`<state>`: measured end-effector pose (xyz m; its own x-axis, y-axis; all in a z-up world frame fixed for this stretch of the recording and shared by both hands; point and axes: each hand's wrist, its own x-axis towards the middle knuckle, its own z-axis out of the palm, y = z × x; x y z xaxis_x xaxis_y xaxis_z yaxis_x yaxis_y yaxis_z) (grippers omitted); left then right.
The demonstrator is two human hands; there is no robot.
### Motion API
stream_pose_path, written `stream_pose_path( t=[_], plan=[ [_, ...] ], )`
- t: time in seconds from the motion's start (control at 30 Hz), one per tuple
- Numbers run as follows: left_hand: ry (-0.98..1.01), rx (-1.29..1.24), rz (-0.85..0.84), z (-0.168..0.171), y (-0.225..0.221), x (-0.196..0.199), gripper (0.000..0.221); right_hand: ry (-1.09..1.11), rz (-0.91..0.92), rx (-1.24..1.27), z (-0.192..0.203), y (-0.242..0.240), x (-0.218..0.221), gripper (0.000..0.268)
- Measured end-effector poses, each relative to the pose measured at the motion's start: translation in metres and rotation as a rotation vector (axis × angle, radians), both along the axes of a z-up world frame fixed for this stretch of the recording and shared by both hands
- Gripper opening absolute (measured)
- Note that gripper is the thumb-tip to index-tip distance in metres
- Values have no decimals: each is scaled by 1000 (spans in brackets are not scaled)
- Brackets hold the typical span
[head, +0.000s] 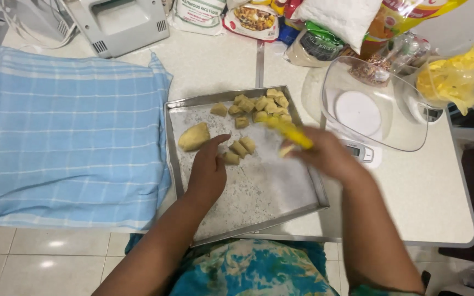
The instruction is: Cutting small pieces of dough from a larger mass and weighing them on a digital scale to ensure consistent portion sizes.
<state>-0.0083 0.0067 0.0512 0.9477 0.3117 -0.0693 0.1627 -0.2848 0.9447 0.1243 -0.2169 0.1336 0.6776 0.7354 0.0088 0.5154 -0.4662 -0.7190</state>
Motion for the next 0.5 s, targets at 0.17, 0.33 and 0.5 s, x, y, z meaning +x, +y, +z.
stream_pose_path(
  t=[0.17, 0.33, 0.5],
  plan=[
    [49, 27, -6, -18, 3, -6, 47, 80, 201, -42, -48, 31, -23, 31],
    [75, 196, -176, -4, -4, -9, 42, 169, -149, -9, -51, 10, -25, 32],
    [109, 808, -472, 6, -18, -10, 43, 190, -316, -358, -28, -14, -56, 38]
  ],
)
